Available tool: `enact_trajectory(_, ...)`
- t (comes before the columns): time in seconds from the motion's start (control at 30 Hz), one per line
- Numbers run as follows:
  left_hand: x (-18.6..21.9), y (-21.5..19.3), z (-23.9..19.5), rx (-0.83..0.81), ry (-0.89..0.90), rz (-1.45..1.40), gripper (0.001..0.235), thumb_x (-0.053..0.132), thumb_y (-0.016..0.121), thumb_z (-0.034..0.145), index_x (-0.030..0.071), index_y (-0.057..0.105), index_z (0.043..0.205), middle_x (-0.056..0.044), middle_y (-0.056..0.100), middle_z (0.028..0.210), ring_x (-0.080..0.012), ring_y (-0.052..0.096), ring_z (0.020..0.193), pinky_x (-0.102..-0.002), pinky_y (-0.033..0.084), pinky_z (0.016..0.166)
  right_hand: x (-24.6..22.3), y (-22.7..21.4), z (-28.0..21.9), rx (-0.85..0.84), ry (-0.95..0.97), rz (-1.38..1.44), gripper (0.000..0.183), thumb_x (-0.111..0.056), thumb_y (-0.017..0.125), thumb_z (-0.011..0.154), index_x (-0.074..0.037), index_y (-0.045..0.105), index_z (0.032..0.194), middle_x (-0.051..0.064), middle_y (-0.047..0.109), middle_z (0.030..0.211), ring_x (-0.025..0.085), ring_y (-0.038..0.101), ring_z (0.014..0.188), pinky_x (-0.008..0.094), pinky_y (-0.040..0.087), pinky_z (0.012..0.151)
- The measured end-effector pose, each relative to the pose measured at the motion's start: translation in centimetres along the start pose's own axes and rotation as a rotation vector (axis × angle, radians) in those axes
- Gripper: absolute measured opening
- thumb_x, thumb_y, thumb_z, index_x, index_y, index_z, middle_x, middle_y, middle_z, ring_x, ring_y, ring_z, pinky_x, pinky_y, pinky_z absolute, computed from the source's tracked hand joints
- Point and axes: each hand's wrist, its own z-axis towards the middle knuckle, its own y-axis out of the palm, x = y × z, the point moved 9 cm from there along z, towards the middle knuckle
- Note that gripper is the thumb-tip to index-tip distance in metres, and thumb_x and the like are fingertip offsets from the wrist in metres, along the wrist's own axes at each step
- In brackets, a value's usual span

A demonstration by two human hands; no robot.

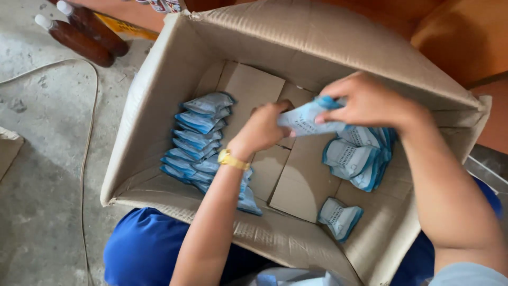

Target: Restocking small packets of soap and detergent from a cardboard box onto store shelves.

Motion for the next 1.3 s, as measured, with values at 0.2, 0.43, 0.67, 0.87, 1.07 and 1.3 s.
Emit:
enact_trajectory(0.2,3.4,-4.3,-1.0,0.223,0.245,-0.874,0.046,0.019,0.085,0.089,-0.001,0.067,0.126,-0.013,0.077,0.114,-0.0213,0.071,0.105,-0.035,0.059,0.091,0.5,-5.6,-4.9,0.658,-0.322,0.634,0.039,-0.039,0.067,0.106,-0.002,0.067,0.118,0.005,0.071,0.1,0.012,0.068,0.089,0.029,0.056,0.078)
enact_trajectory(0.43,4.2,-6.4,-1.0,0.319,0.194,-1.427,0.046,0.022,0.075,0.094,-0.002,0.06,0.131,-0.008,0.073,0.118,-0.0154,0.069,0.106,-0.033,0.058,0.089,-0.3,-0.9,-1.6,0.246,-0.079,0.803,0.045,-0.039,0.064,0.091,-0.004,0.064,0.119,0.006,0.076,0.09,0.015,0.072,0.073,0.032,0.059,0.062)
enact_trajectory(0.67,5.1,-7.0,-1.0,0.323,0.425,-1.252,0.057,0.005,0.076,0.094,-0.003,0.048,0.143,-0.012,0.066,0.13,-0.0179,0.064,0.12,-0.034,0.056,0.103,0.4,-1.5,-1.4,0.308,-0.134,0.817,0.035,-0.03,0.069,0.093,0.0,0.067,0.111,0.008,0.074,0.086,0.015,0.069,0.07,0.031,0.058,0.064)
enact_trajectory(0.87,5.6,-6.7,-1.7,0.361,0.244,-1.262,0.056,0.005,0.075,0.087,-0.001,0.049,0.136,-0.01,0.068,0.121,-0.0181,0.066,0.112,-0.036,0.059,0.092,0.6,-1.5,-1.6,0.378,-0.144,0.815,0.029,-0.024,0.069,0.094,0.001,0.066,0.109,0.009,0.071,0.084,0.016,0.064,0.066,0.032,0.055,0.061)
enact_trajectory(1.07,6.8,-8.9,-3.8,0.55,0.289,-1.064,0.049,0.003,0.074,0.09,-0.004,0.052,0.133,-0.016,0.07,0.12,-0.0239,0.064,0.119,-0.037,0.05,0.104,0.0,-2.2,-2.3,0.393,-0.168,0.839,0.026,-0.022,0.065,0.097,0.001,0.068,0.108,0.01,0.072,0.084,0.016,0.067,0.067,0.032,0.056,0.064)
enact_trajectory(1.3,7.6,-10.1,-5.1,0.62,0.237,-0.966,0.061,0.004,0.07,0.089,-0.001,0.046,0.144,-0.02,0.072,0.12,-0.0268,0.069,0.119,-0.038,0.051,0.103,-0.1,-1.8,-2.1,0.321,-0.152,0.969,0.027,-0.02,0.061,0.098,0.005,0.068,0.106,0.012,0.072,0.084,0.02,0.071,0.069,0.035,0.058,0.064)
